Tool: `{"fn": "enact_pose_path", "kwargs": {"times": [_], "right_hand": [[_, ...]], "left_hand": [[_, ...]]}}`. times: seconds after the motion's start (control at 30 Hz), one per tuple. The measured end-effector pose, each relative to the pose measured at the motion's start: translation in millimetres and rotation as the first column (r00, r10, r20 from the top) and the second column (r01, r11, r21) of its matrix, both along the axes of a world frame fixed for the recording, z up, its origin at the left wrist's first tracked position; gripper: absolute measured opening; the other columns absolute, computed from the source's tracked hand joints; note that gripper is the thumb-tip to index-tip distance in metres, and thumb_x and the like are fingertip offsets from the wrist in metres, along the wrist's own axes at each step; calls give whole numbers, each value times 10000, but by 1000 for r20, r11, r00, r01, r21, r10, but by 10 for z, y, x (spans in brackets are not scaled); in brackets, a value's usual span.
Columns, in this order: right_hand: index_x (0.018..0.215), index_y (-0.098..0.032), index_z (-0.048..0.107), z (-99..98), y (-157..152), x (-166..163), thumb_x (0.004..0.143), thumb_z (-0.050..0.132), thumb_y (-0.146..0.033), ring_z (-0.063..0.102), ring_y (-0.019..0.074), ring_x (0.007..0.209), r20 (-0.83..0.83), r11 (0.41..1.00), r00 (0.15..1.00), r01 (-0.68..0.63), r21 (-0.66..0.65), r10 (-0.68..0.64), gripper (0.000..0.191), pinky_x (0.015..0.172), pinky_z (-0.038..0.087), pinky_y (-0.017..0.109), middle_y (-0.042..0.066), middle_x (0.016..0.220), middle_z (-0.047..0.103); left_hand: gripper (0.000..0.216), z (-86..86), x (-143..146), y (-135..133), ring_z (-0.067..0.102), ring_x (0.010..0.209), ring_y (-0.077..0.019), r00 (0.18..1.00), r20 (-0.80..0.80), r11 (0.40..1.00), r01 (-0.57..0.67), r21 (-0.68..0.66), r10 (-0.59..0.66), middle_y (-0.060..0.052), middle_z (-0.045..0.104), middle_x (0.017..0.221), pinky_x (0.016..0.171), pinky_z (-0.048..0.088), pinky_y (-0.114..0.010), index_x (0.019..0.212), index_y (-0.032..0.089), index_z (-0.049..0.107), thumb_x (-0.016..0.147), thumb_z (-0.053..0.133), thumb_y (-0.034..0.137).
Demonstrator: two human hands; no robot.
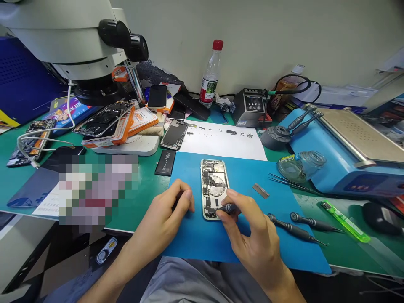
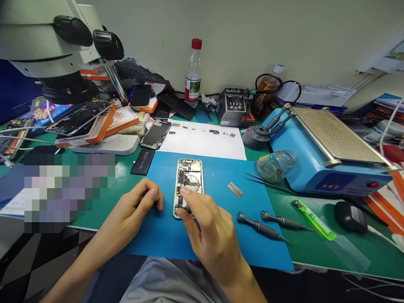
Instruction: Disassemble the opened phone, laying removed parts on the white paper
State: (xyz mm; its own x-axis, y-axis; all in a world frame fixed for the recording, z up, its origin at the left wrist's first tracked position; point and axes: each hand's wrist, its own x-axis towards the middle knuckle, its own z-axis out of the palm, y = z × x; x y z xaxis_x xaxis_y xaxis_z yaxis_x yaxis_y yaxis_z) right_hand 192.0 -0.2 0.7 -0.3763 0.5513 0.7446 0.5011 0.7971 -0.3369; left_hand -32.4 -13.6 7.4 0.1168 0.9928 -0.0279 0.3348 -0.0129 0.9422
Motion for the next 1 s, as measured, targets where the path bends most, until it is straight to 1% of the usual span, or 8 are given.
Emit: {"fn": "enact_pose_path", "kwargs": {"times": [0.17, 0.3, 0.37, 0.47, 0.57, 0.63, 0.8, 1.0], "right_hand": [[1560, -179, 518, 64, 38, -7, 1047, 671, -27, 750, 162, 891, -2, 1000, 1000, -15, -23, 15, 556, 750, 639, 291, 80, 1158, 801], [1441, -198, 576, 60, 28, -19, 979, 796, -56, 714, 171, 808, 46, 998, 999, 4, 61, -7, 531, 673, 608, 294, 46, 990, 792], [1439, -196, 582, 57, 20, -24, 986, 769, -30, 708, 168, 805, 39, 999, 999, -6, 38, 4, 518, 674, 605, 295, 52, 1000, 798], [1508, -157, 544, 52, 8, -28, 1015, 616, 32, 751, 188, 955, 11, 995, 995, -102, -8, 102, 533, 788, 643, 327, 94, 1119, 807], [1527, -126, 512, 42, 4, -31, 1018, 546, 7, 739, 222, 1189, 9, 991, 991, -135, 3, 135, 528, 927, 662, 367, 142, 1275, 774], [1496, -143, 531, 37, 6, -30, 1023, 622, -36, 694, 242, 1306, 28, 995, 996, -87, 38, 86, 493, 987, 657, 378, 164, 1378, 733], [1546, -128, 504, 40, 6, -12, 1042, 535, 0, 625, 233, 1431, 25, 998, 998, -65, 24, 64, 521, 1075, 627, 383, 202, 1532, 646], [1566, -124, 485, 43, -9, 12, 1031, 499, 14, 619, 228, 1471, 18, 997, 997, -77, 21, 77, 552, 1116, 622, 387, 199, 1536, 654]], "left_hand": [[267, -44, -10, 16, 620, 840, -159, 997, 82, 1000, 1, -20, 0, 37, 682, 910, 785, 458, -296, 1025, 265, 551, 1187, 476, 464], [192, -27, -18, 39, 673, 887, -161, 995, 93, 1000, 22, 6, -22, 36, 699, 922, 818, 500, -288, 1034, 264, 607, 1143, 590, 421], [154, 60, -35, 66, 680, 860, -158, 999, 49, 999, 8, 53, -11, 38, 717, 923, 792, 512, -279, 1025, 265, 663, 1110, 653, 392], [108, 300, -63, 203, 692, 885, -164, 986, -146, 964, -35, 262, 75, 30, 758, 981, 796, 511, -280, 1011, 272, 747, 1083, 701, 339], [127, 536, -48, 534, 706, 881, -179, 875, -414, 896, -47, 442, 251, 11, 775, 1036, 787, 501, -307, 1014, 263, 779, 1085, 703, 337], [156, 603, 3, 842, 736, 940, -207, 697, -643, 906, -24, 422, 318, -11, 791, 1097, 790, 518, -322, 1037, 261, 799, 1096, 679, 341], [140, 471, 190, 1533, 745, 1142, -266, 557, -784, 936, 31, 349, 274, -75, 791, 1181, 951, 605, -402, 1058, 196, 801, 1085, 672, 244], [347, 334, 353, 1826, 728, 1207, -275, 449, -864, 948, 105, 302, 225, -117, 713, 1397, 1025, 639, -503, 1360, 187, 705, 1080, 730, 389]]}}
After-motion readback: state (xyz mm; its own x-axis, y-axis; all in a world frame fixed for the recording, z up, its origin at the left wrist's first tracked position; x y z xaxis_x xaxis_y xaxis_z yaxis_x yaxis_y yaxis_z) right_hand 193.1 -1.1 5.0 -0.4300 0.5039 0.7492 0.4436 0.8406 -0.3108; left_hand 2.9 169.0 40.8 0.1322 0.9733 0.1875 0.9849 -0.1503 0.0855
